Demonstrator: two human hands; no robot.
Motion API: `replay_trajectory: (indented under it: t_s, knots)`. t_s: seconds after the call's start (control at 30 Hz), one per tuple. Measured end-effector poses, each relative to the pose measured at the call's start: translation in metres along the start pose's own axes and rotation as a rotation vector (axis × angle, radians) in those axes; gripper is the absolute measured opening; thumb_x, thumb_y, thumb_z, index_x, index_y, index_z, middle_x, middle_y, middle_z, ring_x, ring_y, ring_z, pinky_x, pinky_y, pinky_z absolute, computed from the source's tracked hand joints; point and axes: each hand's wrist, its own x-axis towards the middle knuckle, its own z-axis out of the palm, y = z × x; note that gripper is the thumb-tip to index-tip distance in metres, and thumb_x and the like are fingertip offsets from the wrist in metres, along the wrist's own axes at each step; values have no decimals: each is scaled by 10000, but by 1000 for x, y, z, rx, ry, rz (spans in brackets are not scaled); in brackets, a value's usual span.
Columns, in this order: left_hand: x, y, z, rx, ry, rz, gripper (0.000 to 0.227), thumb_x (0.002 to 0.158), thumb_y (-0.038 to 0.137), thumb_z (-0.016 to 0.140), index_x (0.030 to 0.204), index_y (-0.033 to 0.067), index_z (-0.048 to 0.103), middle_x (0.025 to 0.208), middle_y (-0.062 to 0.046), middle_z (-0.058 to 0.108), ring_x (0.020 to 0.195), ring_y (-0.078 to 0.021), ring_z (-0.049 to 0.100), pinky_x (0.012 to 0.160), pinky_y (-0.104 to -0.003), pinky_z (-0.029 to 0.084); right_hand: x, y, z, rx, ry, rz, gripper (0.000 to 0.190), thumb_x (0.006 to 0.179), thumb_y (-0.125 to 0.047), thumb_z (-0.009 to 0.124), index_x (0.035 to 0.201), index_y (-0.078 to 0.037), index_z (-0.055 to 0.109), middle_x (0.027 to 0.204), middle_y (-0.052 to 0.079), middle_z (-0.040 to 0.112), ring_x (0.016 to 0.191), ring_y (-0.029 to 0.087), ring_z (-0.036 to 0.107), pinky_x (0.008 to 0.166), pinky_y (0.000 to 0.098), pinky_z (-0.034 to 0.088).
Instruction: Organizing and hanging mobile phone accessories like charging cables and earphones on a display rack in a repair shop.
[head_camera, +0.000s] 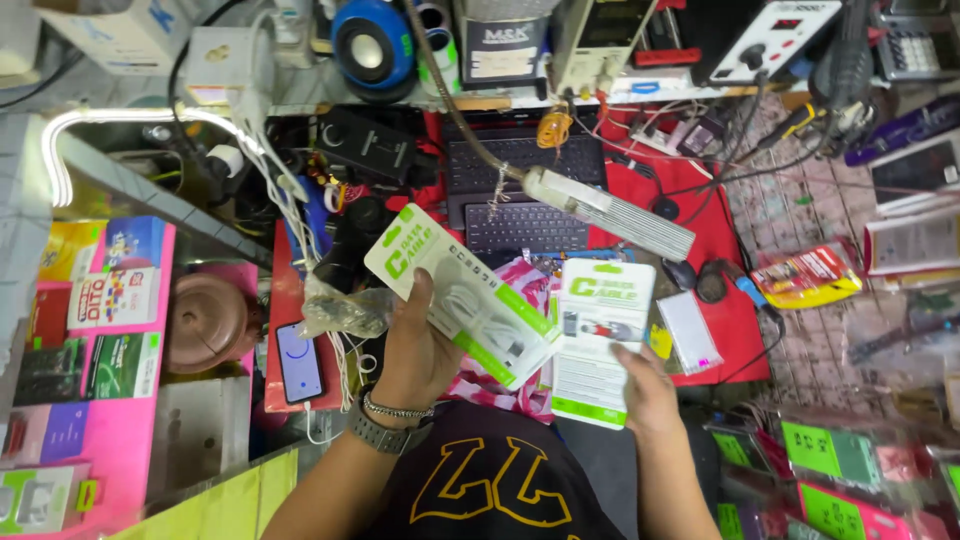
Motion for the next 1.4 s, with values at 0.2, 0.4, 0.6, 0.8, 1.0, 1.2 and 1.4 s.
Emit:
replay_trajectory:
  t_s: [0.2,0.4,0.6,0.8,1.0,1.2,1.4]
  knots:
    - [-11,16,32,-137,-73,52,583,969,411,564,1489,171,455,1343,-63,626,1210,-225,617,1041,-425,535,6,-4,-5,323,-26,-31,520,885,-199,603,1343,47,608,1238,224,701,1133,404,676,986,508,535]
    - [-17,7,41,-191,-54,89,621,914,366,652,1471,141,494,1328,-81,651,1202,-244,635,1038,-417,539,-10,-20,87,351,-436,-13,469,862,-81,763,1299,-99,595,1197,75,707,1102,276,696,912,441,578]
    - [-23,-1,12,-40,-238,77,377,948,23,647,1276,157,518,1296,-111,638,1256,-356,617,998,-537,583,-8,-46,105,396,-429,-186,491,951,-67,745,1399,-98,545,1422,159,613,1357,396,555,1102,583,493]
    - [-19,-15,-44,-13,-293,64,268,890,-3,726,1142,90,724,1253,-161,712,1201,-392,663,891,-529,640,1,-50,74,171,8,-274,390,860,-30,745,1244,-65,681,1193,123,743,1111,334,711,963,484,574]
    - [-5,-19,-56,105,-224,20,169,903,-39,713,998,100,704,855,-107,760,778,-231,718,679,-350,583,-13,-74,64,-530,-191,-679,147,963,-192,693,1082,-105,697,1036,20,734,959,182,709,841,334,582]
    - [2,-24,-72,52,-241,-17,243,902,-76,696,1095,68,657,1053,-191,751,877,-275,761,680,-368,670,-11,-87,79,-448,-264,-628,278,973,-189,686,1230,-85,659,1190,54,724,1084,233,716,910,374,621]
    - [-18,-9,-42,129,-212,94,193,880,13,741,1072,22,734,1180,-244,749,1134,-427,712,917,-513,643,3,-68,78,41,-145,-365,425,920,-32,702,1335,-40,614,1269,154,706,1170,358,690,962,501,598]
